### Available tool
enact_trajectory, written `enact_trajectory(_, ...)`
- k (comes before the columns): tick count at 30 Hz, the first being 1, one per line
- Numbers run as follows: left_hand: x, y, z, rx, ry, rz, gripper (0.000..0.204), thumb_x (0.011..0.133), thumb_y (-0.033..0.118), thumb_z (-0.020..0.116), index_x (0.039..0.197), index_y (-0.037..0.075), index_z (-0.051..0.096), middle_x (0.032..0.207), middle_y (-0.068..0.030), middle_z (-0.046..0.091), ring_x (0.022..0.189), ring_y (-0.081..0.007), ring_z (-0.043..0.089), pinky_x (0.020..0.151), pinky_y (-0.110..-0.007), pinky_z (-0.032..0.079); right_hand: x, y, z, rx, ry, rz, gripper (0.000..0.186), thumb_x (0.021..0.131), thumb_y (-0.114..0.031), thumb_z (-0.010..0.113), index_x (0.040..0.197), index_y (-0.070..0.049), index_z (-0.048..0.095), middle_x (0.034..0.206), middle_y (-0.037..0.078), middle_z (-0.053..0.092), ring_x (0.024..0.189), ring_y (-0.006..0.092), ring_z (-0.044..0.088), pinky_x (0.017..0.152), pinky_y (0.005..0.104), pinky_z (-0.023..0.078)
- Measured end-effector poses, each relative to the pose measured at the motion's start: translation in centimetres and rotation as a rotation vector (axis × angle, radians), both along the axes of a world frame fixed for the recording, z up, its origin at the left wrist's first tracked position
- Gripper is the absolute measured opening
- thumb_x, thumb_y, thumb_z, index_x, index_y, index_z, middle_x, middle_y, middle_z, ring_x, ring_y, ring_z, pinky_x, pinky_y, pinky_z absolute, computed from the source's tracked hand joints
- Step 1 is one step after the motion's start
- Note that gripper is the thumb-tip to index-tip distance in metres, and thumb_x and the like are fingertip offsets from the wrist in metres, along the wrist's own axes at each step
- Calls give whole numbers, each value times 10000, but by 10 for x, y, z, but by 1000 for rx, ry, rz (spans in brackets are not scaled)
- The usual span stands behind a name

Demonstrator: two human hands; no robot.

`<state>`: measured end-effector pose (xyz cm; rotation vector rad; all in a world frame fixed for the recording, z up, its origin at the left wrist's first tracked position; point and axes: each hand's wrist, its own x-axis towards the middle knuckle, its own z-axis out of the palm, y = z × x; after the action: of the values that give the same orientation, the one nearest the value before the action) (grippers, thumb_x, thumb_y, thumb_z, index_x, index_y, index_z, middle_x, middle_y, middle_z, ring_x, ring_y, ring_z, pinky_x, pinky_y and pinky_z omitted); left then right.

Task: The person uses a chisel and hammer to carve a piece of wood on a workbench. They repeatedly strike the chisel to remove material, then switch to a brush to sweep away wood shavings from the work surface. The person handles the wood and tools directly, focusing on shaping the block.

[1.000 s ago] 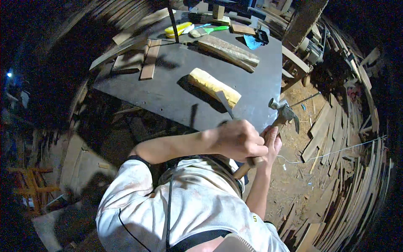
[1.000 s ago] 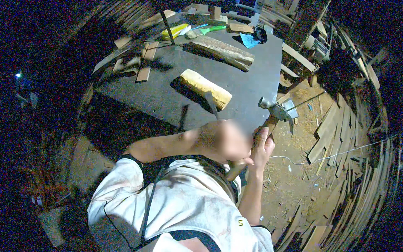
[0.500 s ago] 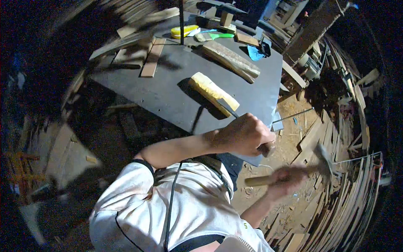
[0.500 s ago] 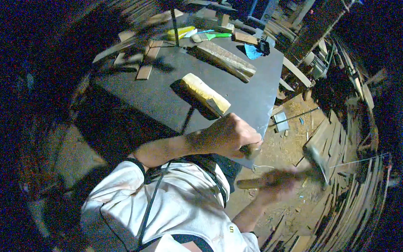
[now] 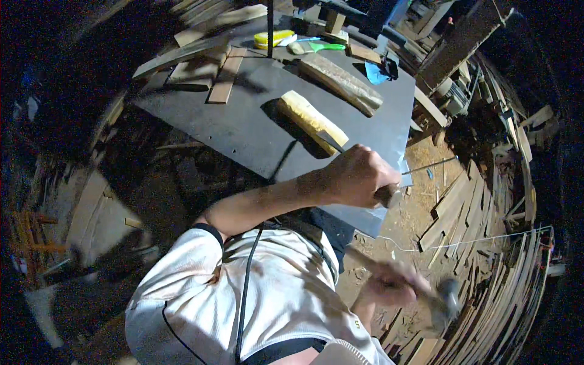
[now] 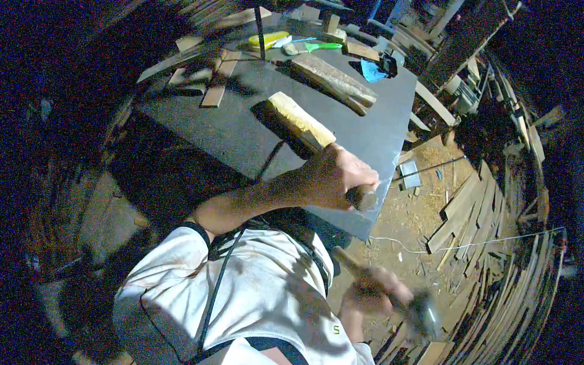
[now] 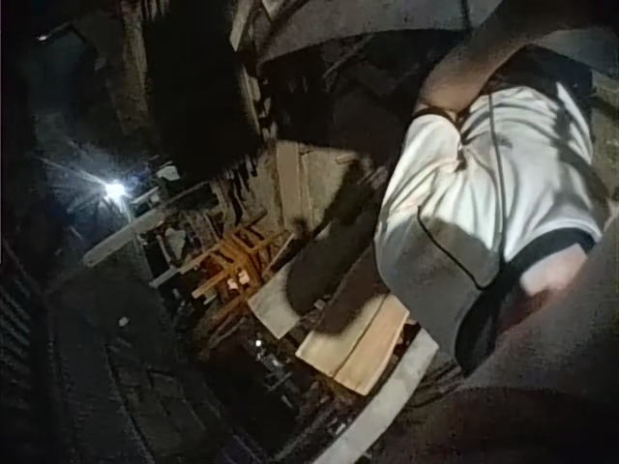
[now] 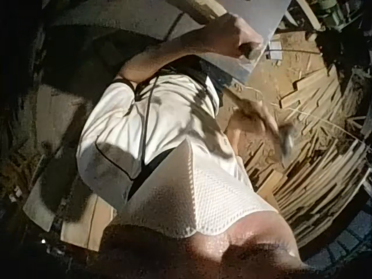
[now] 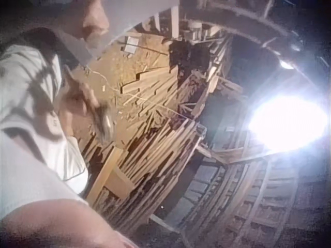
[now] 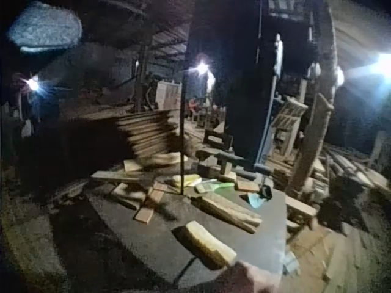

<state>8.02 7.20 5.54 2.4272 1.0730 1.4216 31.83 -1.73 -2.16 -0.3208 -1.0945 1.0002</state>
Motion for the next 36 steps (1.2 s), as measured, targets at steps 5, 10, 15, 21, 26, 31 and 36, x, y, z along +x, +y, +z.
enact_trajectory(5, -18, 11, -16, -59, 12, 60, 149, 666, 127, 699, 779, 102, 605, 671, -108, 619, 651, -333, 661, 586, -432, 508, -27, 2, 15, -62, -355, -290, 262, 992, -316, 597, 962, -84, 477, 588, 25, 471, 443, 109, 431, 391, 246, 368)
enact_trajectory(10, -12, -1, -22, -6, -30, 80, 133, 738, 159, 680, 726, 86, 569, 640, -129, 618, 609, -339, 655, 578, -447, 515, -28, 7, 12, -8, -267, -309, 382, 988, -420, 599, 982, -53, 491, 608, 22, 479, 493, 103, 474, 407, 245, 396)
enact_trajectory(15, -42, -22, 0, -26, 66, 141, 286, 878, 255, 703, 708, 88, 545, 618, -123, 575, 611, -345, 643, 562, -424, 498, -35, 27, 9, -234, -535, -126, 349, 1031, -367, 528, 926, -35, 537, 575, 19, 497, 448, 91, 466, 421, 241, 355)
enact_trajectory(21, -123, -20, -25, -105, 211, 328, 349, 779, 375, 809, 746, 108, 587, 682, -75, 601, 648, -297, 650, 580, -404, 503, -60, 58, 1, -640, -406, -8, 238, 1035, -295, 546, 1013, -59, 567, 584, -1, 459, 407, 91, 438, 363, 246, 355)
enact_trajectory(26, -153, -34, -48, -24, 387, 410, 365, 734, 421, 791, 794, 103, 620, 809, -75, 573, 787, -290, 616, 710, -417, 492, -66, 77, -2, -630, -515, -8, 236, 1027, -284, 553, 1013, -49, 575, 586, -9, 467, 402, 80, 439, 355, 247, 345)
enact_trajectory(31, -161, -48, -60, -108, 382, 492, 505, 729, 504, 763, 1035, 105, 716, 1134, -133, 598, 1137, -334, 565, 986, -450, 454, -59, 76, -5, -537, -535, 18, 169, 1007, -197, 586, 978, -31, 567, 612, -2, 509, 428, 75, 476, 384, 247, 374)
enact_trajectory(36, -173, -56, -60, -236, 387, 466, 801, 643, 636, 793, 1285, 171, 677, 1533, -219, 378, 1455, -422, 286, 1182, -519, 268, -62, 80, 0, -609, -610, -15, 168, 997, -188, 601, 905, -50, 575, 630, -15, 512, 449, 77, 481, 405, 254, 376)
